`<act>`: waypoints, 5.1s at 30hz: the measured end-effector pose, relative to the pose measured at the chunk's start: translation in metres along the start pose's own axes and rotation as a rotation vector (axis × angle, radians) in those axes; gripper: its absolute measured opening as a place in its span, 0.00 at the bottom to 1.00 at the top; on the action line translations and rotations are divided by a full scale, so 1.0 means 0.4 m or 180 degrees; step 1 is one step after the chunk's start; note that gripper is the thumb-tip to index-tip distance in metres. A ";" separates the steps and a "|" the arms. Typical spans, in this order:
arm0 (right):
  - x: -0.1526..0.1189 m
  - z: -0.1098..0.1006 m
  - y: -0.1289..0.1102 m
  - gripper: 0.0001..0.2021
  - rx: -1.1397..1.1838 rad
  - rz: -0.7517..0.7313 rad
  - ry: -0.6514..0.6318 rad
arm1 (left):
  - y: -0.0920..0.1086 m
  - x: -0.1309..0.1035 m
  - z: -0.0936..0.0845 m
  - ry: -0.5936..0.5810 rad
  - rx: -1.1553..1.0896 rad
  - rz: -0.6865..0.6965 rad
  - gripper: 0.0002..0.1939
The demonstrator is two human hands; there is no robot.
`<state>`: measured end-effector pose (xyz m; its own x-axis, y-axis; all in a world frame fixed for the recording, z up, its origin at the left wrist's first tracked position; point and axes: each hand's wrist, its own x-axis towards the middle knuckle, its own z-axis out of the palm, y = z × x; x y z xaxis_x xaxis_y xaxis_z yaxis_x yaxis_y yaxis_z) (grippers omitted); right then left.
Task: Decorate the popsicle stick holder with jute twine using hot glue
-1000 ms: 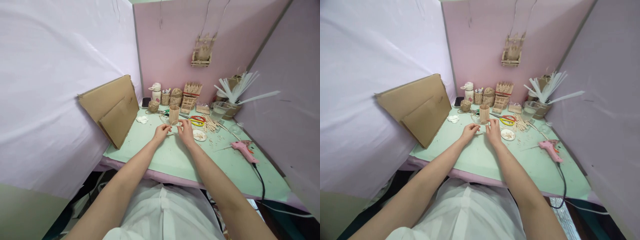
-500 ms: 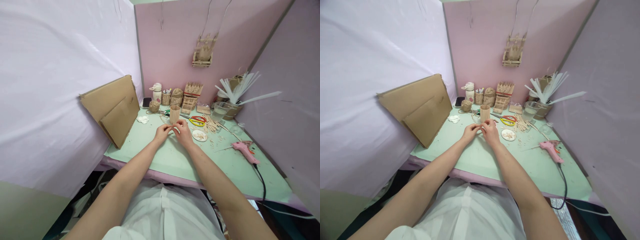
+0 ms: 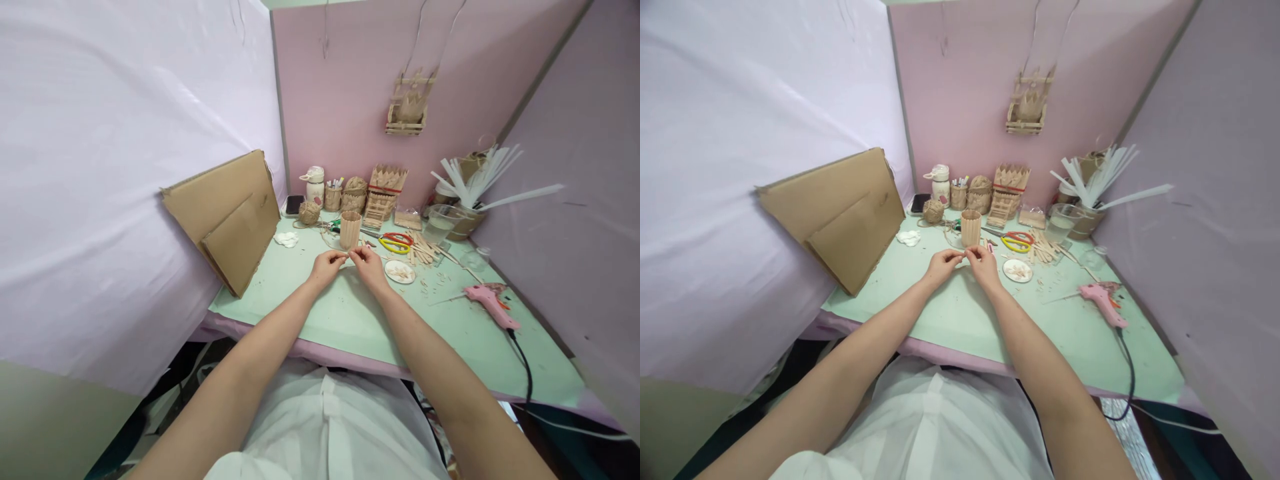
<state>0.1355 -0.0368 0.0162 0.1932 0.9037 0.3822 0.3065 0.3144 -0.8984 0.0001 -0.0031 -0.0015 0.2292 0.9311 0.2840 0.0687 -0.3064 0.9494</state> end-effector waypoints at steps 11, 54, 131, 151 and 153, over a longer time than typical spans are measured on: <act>-0.001 -0.002 -0.008 0.11 -0.0120 0.0322 0.0017 | 0.008 -0.005 0.004 0.0000 0.0172 0.0018 0.08; -0.005 0.010 0.006 0.10 -0.0615 -0.0286 0.0055 | 0.012 0.001 -0.010 0.0110 -0.0574 -0.0199 0.15; 0.013 -0.017 0.000 0.13 0.0160 0.0244 0.0113 | 0.045 -0.015 0.003 -0.0311 -0.0471 -0.0378 0.16; 0.016 -0.022 0.024 0.09 -0.0668 -0.0615 -0.0029 | 0.019 -0.004 -0.001 -0.0514 -0.1209 -0.0615 0.20; 0.015 -0.023 0.026 0.09 -0.0733 -0.0638 -0.0010 | 0.020 -0.007 -0.001 -0.0635 -0.1192 -0.0630 0.19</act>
<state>0.1485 -0.0307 0.0110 0.1047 0.8313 0.5459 0.5415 0.4128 -0.7324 -0.0002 -0.0080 0.0055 0.4316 0.8969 0.0960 -0.2169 -0.0001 0.9762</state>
